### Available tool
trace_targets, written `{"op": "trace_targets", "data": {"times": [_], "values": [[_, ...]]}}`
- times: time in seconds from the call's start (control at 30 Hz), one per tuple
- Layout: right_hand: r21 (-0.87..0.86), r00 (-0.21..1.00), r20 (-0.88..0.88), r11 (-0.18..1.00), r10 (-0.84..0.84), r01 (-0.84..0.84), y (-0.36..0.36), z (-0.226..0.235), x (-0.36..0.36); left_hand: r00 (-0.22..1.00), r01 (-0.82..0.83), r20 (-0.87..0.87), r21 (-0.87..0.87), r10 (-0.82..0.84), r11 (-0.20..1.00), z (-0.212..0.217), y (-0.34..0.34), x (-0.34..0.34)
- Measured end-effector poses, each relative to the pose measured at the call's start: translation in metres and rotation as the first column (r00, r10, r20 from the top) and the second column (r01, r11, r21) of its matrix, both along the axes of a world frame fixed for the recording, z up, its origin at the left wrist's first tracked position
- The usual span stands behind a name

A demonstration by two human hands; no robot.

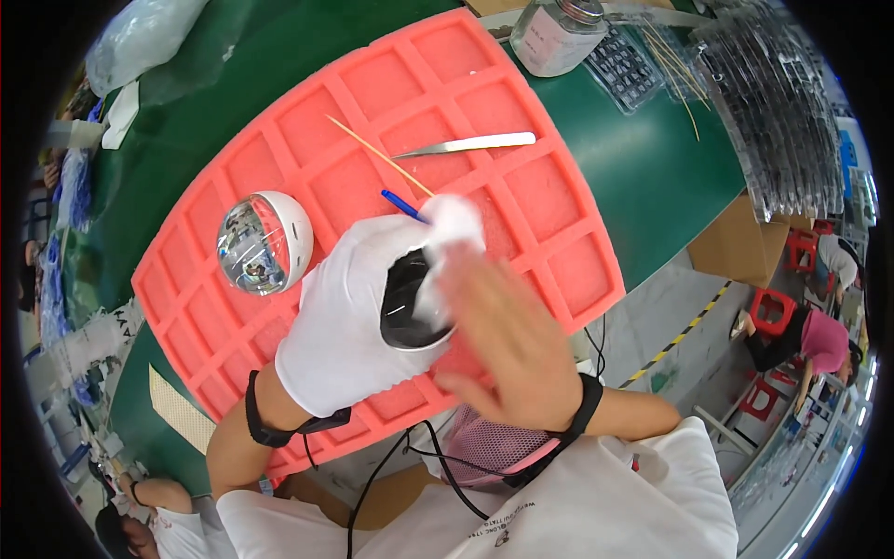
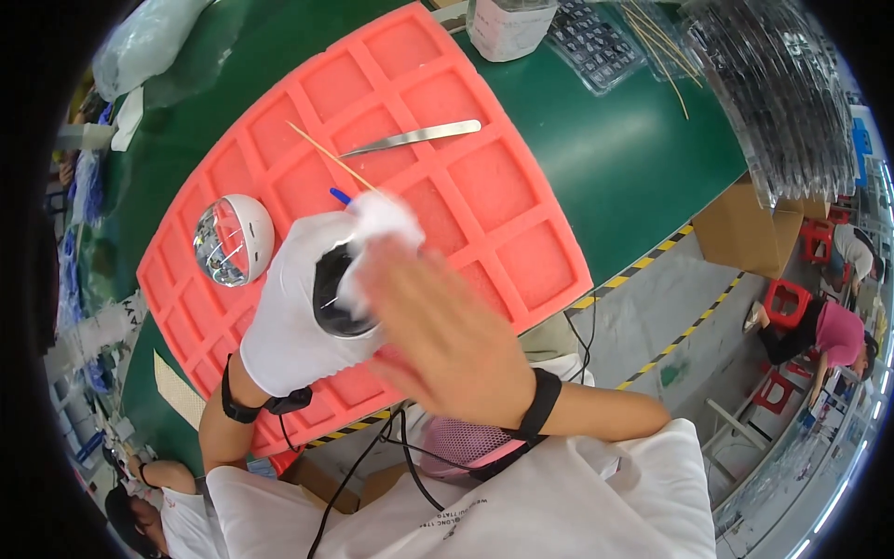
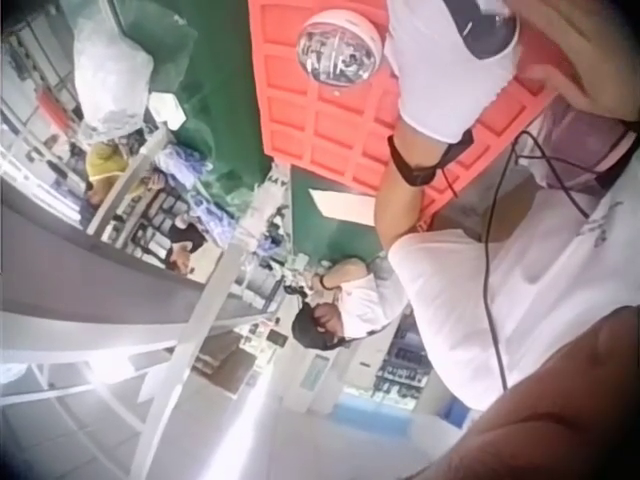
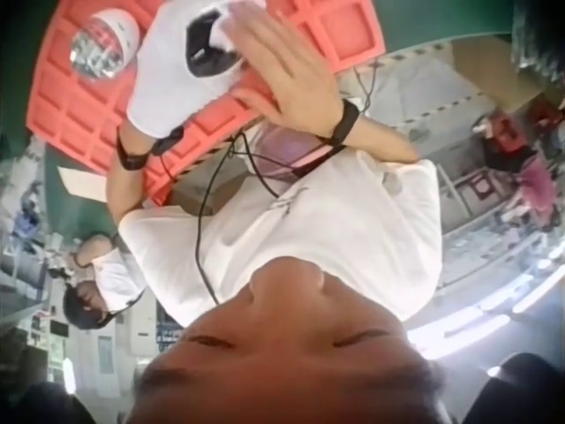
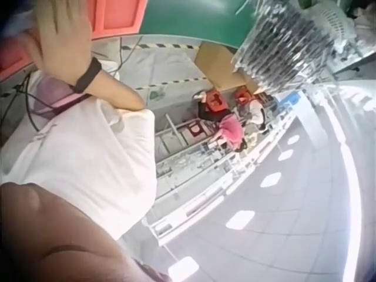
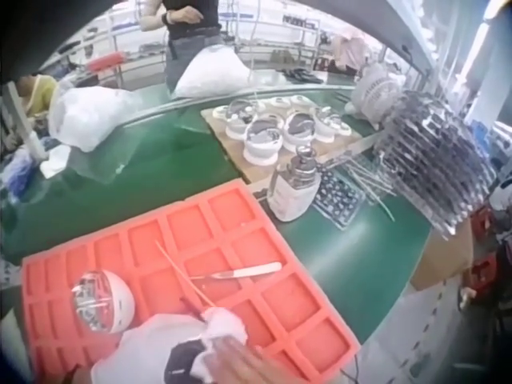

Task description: The person cleans the interior of a white plastic housing with a toothpick and a cloth, then wipes the exterior of a glass dome. They press a small black component into the housing, join the housing and dome together, and use a blue tool to seat the components.

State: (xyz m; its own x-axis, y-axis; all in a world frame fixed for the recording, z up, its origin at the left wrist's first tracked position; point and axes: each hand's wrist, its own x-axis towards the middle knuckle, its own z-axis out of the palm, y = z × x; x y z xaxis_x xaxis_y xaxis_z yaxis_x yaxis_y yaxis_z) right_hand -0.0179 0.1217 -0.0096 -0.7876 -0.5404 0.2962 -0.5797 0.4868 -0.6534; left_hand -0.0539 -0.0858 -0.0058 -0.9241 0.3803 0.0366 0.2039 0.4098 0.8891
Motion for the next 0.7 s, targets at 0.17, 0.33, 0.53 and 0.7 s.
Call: {"op": "trace_targets", "data": {"times": [0.17, 0.33, 0.53, 0.7], "values": [[0.055, 0.988, -0.050, 0.988, 0.149, -0.146, -0.005, 0.010, 0.011, 0.984, 0.037, -0.171, -0.044, -0.044, 0.998, 0.000, -0.003, -0.004], [0.183, 0.973, -0.190, 0.978, 0.134, -0.099, 0.002, 0.000, 0.018, 0.989, 0.036, -0.140, -0.074, -0.046, 0.997, 0.003, -0.006, -0.003], [-0.136, 0.972, 0.232, 0.988, -0.036, 0.069, -0.002, 0.012, -0.002, 0.996, 0.087, 0.014, 0.007, -0.087, 0.996, 0.007, -0.001, -0.008], [0.085, 0.994, -0.072, 0.994, 0.076, -0.070, -0.022, 0.026, -0.006, 0.986, -0.021, 0.167, 0.231, -0.018, 0.973, 0.000, -0.002, 0.003]]}}
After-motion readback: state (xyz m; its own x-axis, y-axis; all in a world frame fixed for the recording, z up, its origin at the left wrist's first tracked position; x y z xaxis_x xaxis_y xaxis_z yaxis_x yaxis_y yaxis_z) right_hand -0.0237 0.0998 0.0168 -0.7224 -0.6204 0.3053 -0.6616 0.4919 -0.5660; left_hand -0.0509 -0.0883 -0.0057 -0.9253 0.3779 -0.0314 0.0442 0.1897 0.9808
